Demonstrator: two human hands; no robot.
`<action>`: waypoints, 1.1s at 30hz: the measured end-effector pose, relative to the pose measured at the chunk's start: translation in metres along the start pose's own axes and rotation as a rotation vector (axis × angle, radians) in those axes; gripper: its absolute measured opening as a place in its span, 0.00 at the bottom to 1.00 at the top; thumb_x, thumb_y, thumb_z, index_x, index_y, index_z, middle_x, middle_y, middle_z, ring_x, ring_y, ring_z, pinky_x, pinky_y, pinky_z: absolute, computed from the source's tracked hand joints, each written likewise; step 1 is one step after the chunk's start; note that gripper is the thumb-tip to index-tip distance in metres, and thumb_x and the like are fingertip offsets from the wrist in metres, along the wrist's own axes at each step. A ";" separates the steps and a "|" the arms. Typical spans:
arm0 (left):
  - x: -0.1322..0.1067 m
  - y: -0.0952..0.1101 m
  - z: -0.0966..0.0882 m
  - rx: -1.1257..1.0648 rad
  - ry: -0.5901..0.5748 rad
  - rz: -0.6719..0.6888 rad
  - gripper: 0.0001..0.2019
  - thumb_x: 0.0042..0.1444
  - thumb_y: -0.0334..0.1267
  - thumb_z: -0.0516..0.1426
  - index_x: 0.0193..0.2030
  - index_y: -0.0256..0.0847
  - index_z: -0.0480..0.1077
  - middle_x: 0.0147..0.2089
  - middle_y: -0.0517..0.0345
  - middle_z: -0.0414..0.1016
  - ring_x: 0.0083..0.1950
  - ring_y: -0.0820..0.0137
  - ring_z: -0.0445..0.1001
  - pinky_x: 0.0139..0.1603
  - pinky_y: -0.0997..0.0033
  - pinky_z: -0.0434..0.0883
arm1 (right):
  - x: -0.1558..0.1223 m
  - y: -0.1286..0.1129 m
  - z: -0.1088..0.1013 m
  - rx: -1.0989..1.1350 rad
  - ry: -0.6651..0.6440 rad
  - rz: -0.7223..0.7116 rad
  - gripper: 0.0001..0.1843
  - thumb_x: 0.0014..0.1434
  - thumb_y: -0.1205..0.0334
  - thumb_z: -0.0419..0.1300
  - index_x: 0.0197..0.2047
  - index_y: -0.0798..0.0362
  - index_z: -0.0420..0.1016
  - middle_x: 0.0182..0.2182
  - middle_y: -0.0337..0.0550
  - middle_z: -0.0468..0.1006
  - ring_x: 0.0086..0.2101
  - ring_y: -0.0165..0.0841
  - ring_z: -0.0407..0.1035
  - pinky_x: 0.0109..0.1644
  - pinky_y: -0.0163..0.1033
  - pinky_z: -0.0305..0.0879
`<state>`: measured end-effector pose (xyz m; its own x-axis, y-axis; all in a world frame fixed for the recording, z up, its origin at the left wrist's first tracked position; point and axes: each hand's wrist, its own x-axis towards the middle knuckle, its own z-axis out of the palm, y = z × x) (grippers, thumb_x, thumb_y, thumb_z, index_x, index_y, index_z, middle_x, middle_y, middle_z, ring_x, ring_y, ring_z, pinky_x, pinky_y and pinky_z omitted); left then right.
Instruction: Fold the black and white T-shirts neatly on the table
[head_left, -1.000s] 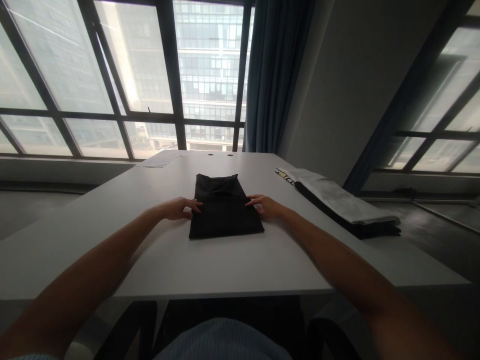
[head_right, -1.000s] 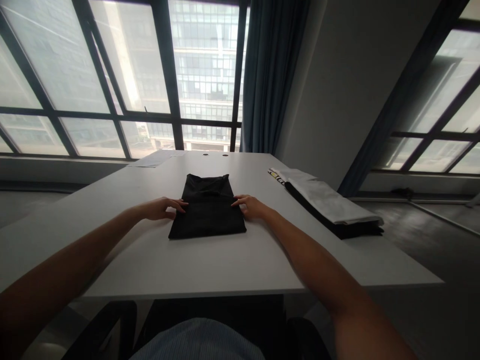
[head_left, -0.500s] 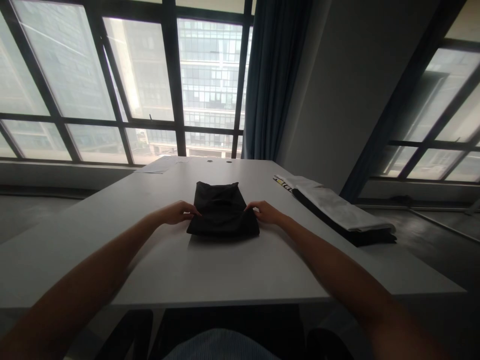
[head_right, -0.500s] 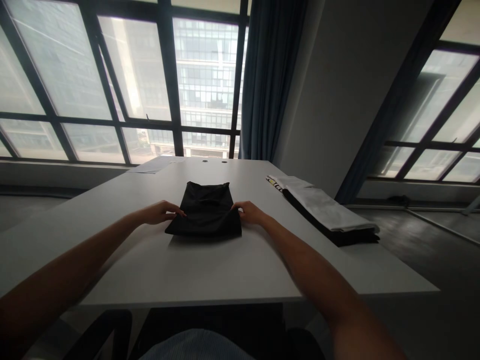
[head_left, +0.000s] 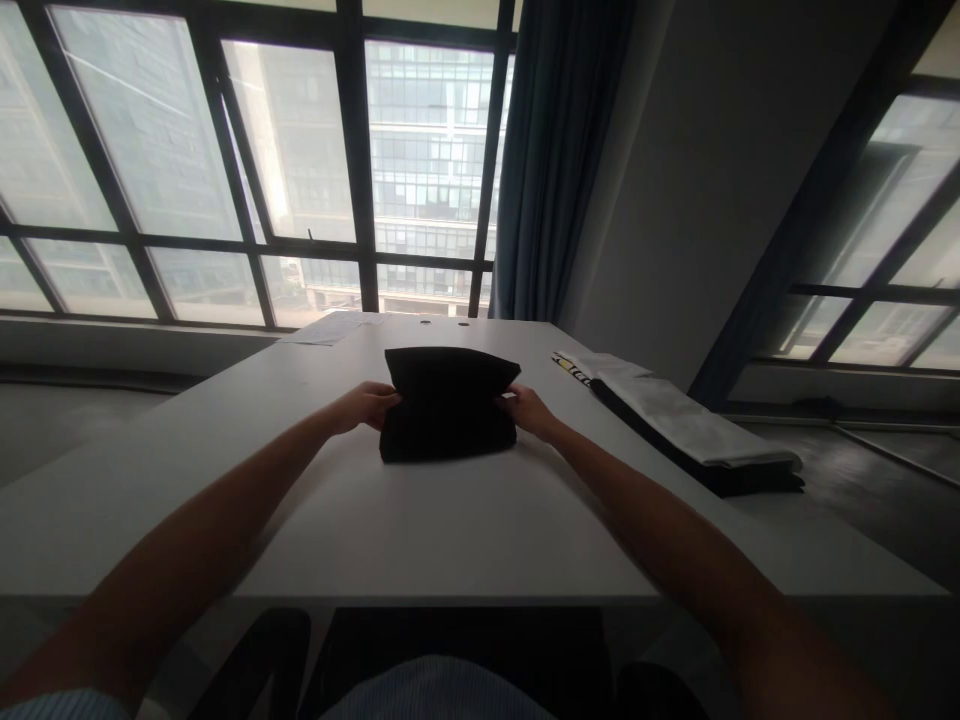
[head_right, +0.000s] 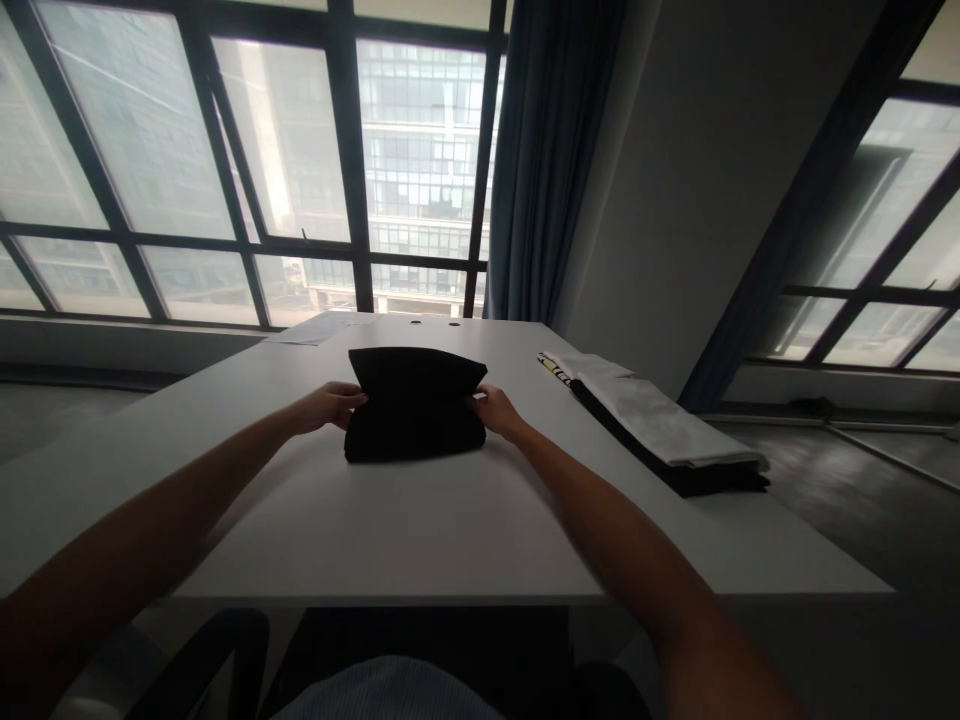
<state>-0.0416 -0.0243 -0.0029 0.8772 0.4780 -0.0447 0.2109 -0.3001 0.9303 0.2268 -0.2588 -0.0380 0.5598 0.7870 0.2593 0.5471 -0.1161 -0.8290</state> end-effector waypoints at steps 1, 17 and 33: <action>0.000 -0.002 -0.001 0.002 0.009 -0.062 0.28 0.44 0.59 0.70 0.41 0.36 0.78 0.31 0.53 0.80 0.30 0.63 0.79 0.37 0.60 0.80 | 0.001 0.003 0.006 -0.017 0.013 0.042 0.18 0.65 0.54 0.59 0.53 0.56 0.75 0.31 0.44 0.83 0.31 0.35 0.76 0.36 0.38 0.73; 0.007 -0.003 0.012 0.154 0.199 -0.066 0.17 0.49 0.48 0.69 0.38 0.37 0.76 0.26 0.60 0.75 0.26 0.68 0.76 0.27 0.69 0.78 | -0.006 0.000 0.022 -0.313 0.102 -0.238 0.26 0.61 0.70 0.57 0.61 0.51 0.77 0.58 0.45 0.78 0.57 0.39 0.73 0.65 0.45 0.66; 0.001 -0.010 0.026 1.056 0.319 0.021 0.30 0.63 0.57 0.56 0.65 0.40 0.68 0.59 0.37 0.77 0.61 0.45 0.73 0.58 0.49 0.72 | -0.012 0.001 0.031 -0.546 0.000 -0.161 0.27 0.63 0.57 0.63 0.64 0.54 0.73 0.64 0.55 0.71 0.62 0.45 0.66 0.66 0.49 0.62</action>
<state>-0.0318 -0.0427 -0.0222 0.7653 0.6103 0.2045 0.5932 -0.7921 0.1438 0.2009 -0.2492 -0.0572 0.4430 0.8204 0.3615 0.8678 -0.2912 -0.4026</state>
